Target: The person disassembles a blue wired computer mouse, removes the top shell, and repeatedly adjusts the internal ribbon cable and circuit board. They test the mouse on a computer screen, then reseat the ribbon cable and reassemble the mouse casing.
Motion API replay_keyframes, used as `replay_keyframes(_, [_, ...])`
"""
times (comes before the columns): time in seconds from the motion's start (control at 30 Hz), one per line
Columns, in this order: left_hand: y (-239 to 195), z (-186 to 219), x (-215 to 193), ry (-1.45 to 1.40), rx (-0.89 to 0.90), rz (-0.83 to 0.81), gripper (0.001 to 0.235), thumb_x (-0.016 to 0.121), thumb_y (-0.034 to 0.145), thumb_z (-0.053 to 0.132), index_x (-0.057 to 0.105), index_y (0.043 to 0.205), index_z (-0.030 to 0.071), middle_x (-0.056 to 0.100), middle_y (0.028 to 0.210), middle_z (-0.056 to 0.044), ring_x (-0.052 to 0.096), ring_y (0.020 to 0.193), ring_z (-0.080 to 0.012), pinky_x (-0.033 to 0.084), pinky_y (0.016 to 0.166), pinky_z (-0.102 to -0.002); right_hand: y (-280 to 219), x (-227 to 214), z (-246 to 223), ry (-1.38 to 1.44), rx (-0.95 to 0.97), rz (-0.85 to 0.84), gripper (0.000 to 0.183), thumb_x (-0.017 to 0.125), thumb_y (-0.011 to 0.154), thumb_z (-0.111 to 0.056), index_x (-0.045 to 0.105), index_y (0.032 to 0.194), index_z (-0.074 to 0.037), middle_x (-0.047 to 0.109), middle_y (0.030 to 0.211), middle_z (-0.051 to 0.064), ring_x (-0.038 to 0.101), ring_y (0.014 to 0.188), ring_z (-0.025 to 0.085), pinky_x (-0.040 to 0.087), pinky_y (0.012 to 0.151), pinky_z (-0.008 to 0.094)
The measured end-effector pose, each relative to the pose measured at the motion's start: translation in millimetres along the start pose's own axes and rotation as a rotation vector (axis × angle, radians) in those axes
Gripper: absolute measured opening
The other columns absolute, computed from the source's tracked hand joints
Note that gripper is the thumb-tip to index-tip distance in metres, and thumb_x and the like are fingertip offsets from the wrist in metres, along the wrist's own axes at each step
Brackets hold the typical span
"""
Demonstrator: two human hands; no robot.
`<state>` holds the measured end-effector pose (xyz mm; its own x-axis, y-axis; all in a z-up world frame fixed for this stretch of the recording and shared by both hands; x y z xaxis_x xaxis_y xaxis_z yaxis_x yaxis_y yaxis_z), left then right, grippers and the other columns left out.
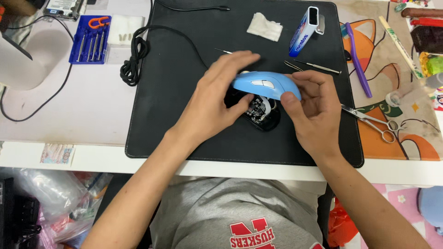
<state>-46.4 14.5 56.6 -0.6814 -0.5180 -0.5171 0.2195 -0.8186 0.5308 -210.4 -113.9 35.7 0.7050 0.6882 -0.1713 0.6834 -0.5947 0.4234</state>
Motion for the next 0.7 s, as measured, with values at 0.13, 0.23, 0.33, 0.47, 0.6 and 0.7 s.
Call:
replay_keyframes(0.13, [2,-9,3,0.051,0.031,-0.131,0.054,0.068,0.1,0.002,0.048,0.149,0.014,0.055,0.152,-0.014,0.057,0.142,-0.0319,0.044,0.11,-0.044,-1,-1,3,0.046,0.016,-0.005,0.036,0.065,0.101,-0.01,0.046,0.131,-0.002,0.065,0.129,0.024,0.065,0.123,0.028,0.055,0.104,0.034])
replay_keyframes(0.23, [1,-12,3,-0.009,0.091,-0.086,0.049,0.07,0.102,0.0,0.049,0.146,0.005,0.061,0.142,-0.019,0.065,0.132,-0.034,0.054,0.114,-0.041,-4,-3,-9,0.053,-0.045,-0.063,0.053,0.067,0.097,-0.025,0.039,0.135,-0.002,0.059,0.14,0.029,0.061,0.134,0.033,0.054,0.113,0.038])
replay_keyframes(0.33, [-2,-15,2,0.009,0.062,-0.055,0.049,0.069,0.1,-0.002,0.05,0.145,0.002,0.063,0.139,-0.02,0.066,0.128,-0.0334,0.051,0.113,-0.039,-14,-4,-28,-0.157,-0.017,0.048,0.05,0.077,0.092,-0.002,0.046,0.131,0.003,0.06,0.135,0.023,0.065,0.109,0.024,0.055,0.101,0.03])
replay_keyframes(0.47, [-4,-17,3,0.0,0.069,-0.018,0.051,0.072,0.097,-0.005,0.052,0.143,0.003,0.064,0.137,-0.018,0.065,0.129,-0.0321,0.053,0.113,-0.039,-35,12,-39,-0.578,0.058,0.115,0.015,0.088,0.089,-0.011,0.074,0.089,-0.006,0.067,0.076,0.003,0.057,0.065,0.009,0.044,0.061,0.022])
replay_keyframes(0.6, [-4,-19,5,0.024,0.083,0.018,0.047,0.072,0.099,-0.003,0.054,0.142,0.004,0.065,0.136,-0.017,0.066,0.129,-0.0313,0.055,0.113,-0.039,-40,29,-28,-0.747,-0.214,0.128,0.018,0.087,0.093,-0.008,0.072,0.084,-0.006,0.062,0.073,0.001,0.047,0.056,0.011,0.039,0.054,0.024])
replay_keyframes(0.7, [-4,-21,5,0.042,0.086,0.028,0.044,0.072,0.097,-0.001,0.056,0.139,0.0,0.065,0.135,-0.02,0.066,0.127,-0.0321,0.05,0.114,-0.04,-38,31,-11,-0.921,-0.219,0.085,0.021,0.086,0.096,-0.019,0.074,0.082,-0.009,0.061,0.07,0.001,0.058,0.062,0.017,0.044,0.058,0.033])
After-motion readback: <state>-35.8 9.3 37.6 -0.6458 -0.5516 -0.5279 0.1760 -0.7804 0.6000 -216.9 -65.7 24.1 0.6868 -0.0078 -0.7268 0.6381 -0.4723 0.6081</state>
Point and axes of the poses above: each hand's wrist, its own y-axis towards the middle knuckle, its own x-axis out of the palm, z = x × y, the point moved 3 cm from there along y, towards the middle knuckle
